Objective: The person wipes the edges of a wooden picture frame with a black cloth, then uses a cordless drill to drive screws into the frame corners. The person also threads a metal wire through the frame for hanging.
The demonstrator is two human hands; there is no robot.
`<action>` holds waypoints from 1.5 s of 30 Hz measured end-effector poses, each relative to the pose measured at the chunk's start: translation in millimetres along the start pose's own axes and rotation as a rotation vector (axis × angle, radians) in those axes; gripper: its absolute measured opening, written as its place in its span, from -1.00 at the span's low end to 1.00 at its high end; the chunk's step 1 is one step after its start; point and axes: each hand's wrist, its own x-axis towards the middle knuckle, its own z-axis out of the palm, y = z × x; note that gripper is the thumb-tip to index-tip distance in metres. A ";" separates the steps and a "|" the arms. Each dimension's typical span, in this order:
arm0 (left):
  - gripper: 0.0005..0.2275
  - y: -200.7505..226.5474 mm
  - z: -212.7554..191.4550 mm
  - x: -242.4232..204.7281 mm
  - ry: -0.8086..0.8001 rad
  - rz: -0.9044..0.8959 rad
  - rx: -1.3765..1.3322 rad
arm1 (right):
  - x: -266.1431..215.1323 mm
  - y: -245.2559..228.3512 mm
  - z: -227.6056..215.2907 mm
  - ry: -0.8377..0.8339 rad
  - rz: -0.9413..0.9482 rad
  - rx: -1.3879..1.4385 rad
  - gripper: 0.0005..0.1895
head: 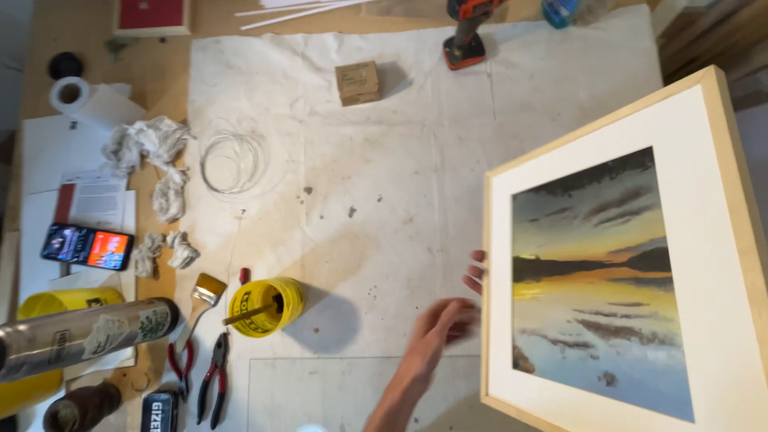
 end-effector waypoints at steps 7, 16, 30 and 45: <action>-0.52 116.8 2.7 -123.1 -0.042 0.894 0.555 | -7.3 12.0 1.0 0.042 0.207 -0.209 -0.31; -0.53 68.7 -73.4 -65.0 0.115 0.700 0.613 | 6.8 118.7 -42.4 0.454 0.179 -0.133 -0.31; -0.23 -65.9 -185.9 48.8 0.257 0.449 0.751 | 14.6 210.3 -71.9 0.526 0.219 -0.673 -0.30; -0.73 -104.4 -203.2 15.8 0.593 0.533 1.199 | -27.6 234.8 -31.6 -0.310 0.006 -1.087 -0.82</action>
